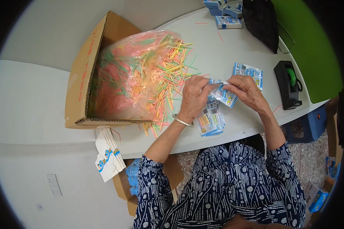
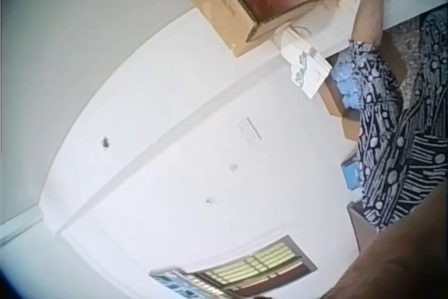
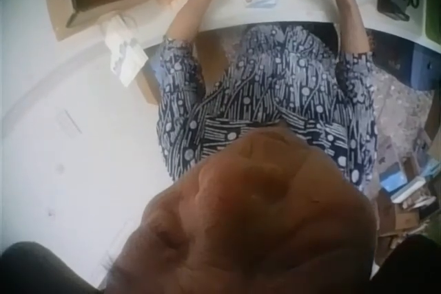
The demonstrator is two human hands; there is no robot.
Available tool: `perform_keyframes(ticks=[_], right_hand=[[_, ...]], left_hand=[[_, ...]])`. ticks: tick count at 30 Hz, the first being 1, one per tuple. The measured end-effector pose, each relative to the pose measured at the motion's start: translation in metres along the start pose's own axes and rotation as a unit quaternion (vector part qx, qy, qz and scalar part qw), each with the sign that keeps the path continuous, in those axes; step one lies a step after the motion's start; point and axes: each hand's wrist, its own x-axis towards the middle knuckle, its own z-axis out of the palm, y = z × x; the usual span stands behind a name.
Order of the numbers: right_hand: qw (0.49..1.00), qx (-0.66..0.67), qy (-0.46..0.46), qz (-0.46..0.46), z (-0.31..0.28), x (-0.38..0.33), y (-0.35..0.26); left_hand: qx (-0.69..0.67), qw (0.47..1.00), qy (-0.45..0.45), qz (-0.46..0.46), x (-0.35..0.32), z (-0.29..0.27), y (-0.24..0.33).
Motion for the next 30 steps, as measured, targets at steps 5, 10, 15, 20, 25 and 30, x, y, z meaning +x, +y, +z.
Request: perform_keyframes(ticks=[5, 10, 15, 20, 25, 30], right_hand=[[0.995, 0.047, 0.076, 0.053, -0.019, 0.000, 0.017], [0.987, 0.066, 0.124, 0.076, -0.022, -0.001, 0.024], [0.983, 0.084, 0.135, 0.096, -0.019, 0.000, 0.019], [0.978, 0.111, 0.149, 0.096, -0.017, 0.001, 0.018], [0.980, 0.104, 0.119, 0.121, -0.019, -0.003, 0.024], [0.977, 0.109, 0.137, 0.118, -0.020, -0.007, 0.019]], left_hand=[[0.228, 0.962, -0.024, 0.150, 0.024, -0.056, -0.038], [0.479, 0.818, -0.308, 0.081, 0.011, -0.075, -0.047], [0.477, 0.809, -0.307, 0.154, 0.012, -0.065, -0.053], [0.440, 0.827, -0.296, 0.186, 0.035, -0.056, -0.072], [0.498, 0.791, -0.311, 0.175, 0.063, -0.047, -0.083], [0.468, 0.803, -0.300, 0.216, 0.074, -0.040, -0.093]])
